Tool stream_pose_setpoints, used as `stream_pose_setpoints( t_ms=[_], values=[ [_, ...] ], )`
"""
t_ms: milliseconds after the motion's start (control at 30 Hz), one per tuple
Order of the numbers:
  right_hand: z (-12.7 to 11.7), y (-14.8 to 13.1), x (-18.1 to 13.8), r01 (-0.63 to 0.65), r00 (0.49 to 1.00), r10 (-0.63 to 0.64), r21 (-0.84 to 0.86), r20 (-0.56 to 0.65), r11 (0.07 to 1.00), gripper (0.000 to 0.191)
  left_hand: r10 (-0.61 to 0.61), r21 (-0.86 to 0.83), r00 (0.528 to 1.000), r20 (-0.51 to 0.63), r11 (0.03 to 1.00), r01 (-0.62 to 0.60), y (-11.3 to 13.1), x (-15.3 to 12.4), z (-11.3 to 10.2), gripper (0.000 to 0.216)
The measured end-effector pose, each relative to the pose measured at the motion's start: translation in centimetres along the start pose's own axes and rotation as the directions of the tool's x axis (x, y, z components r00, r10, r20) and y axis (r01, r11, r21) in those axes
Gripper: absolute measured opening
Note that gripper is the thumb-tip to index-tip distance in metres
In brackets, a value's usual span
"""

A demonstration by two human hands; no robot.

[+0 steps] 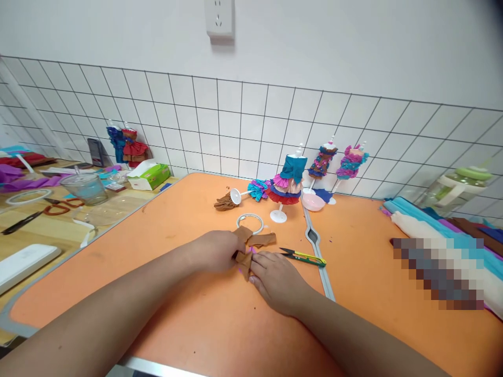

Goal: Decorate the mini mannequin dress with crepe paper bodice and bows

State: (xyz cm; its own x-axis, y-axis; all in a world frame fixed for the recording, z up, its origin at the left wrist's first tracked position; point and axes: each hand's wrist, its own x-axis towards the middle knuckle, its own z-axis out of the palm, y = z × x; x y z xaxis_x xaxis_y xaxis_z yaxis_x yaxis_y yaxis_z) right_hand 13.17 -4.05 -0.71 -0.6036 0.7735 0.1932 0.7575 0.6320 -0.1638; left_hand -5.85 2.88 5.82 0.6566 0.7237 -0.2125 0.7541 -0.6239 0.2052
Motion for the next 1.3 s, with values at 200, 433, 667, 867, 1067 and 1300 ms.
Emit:
stream_pose_setpoints(
  t_ms=[200, 433, 667, 867, 1067, 1300],
  values=[
    [-0.3, 1.3, -0.6, -0.089, 0.978, 0.097, 0.052, -0.182, 0.995, 0.032, -0.17, 0.145, 0.985, -0.013, 0.975, 0.17, -1.9, 0.4, -0.4, 0.023],
    [-2.5, 4.9, 2.3, -0.341, 0.912, 0.316, -0.054, -0.262, 0.939, 0.031, -0.026, 0.175, 0.879, -0.477, 0.977, 0.124, -2.1, 2.3, 0.5, 0.03],
    [-2.1, 6.8, 7.3, -0.132, 0.991, 0.125, -0.286, -0.043, 0.949, 0.023, 0.141, 0.266, 0.82, -0.555, 0.964, 0.015, -1.4, 2.7, 1.4, 0.024],
    [-3.4, 5.5, 8.2, -0.052, 0.997, 0.03, -0.368, -0.065, 0.928, 0.026, 0.273, 0.35, 0.712, -0.647, 0.936, -0.04, -2.6, 2.8, 1.4, 0.041],
    [-4.5, 4.2, 6.8, -0.026, 0.944, -0.1, -0.373, -0.314, 0.928, 0.028, 0.25, 0.344, 0.702, -0.667, 0.939, -0.007, -3.0, 3.0, 1.1, 0.027],
    [-1.5, 4.2, 3.5, -0.18, 0.905, 0.173, 0.016, -0.388, 0.983, 0.039, -0.232, -0.304, 0.587, -0.776, 0.952, -0.026, -4.9, 3.6, 0.1, 0.033]
  ],
)
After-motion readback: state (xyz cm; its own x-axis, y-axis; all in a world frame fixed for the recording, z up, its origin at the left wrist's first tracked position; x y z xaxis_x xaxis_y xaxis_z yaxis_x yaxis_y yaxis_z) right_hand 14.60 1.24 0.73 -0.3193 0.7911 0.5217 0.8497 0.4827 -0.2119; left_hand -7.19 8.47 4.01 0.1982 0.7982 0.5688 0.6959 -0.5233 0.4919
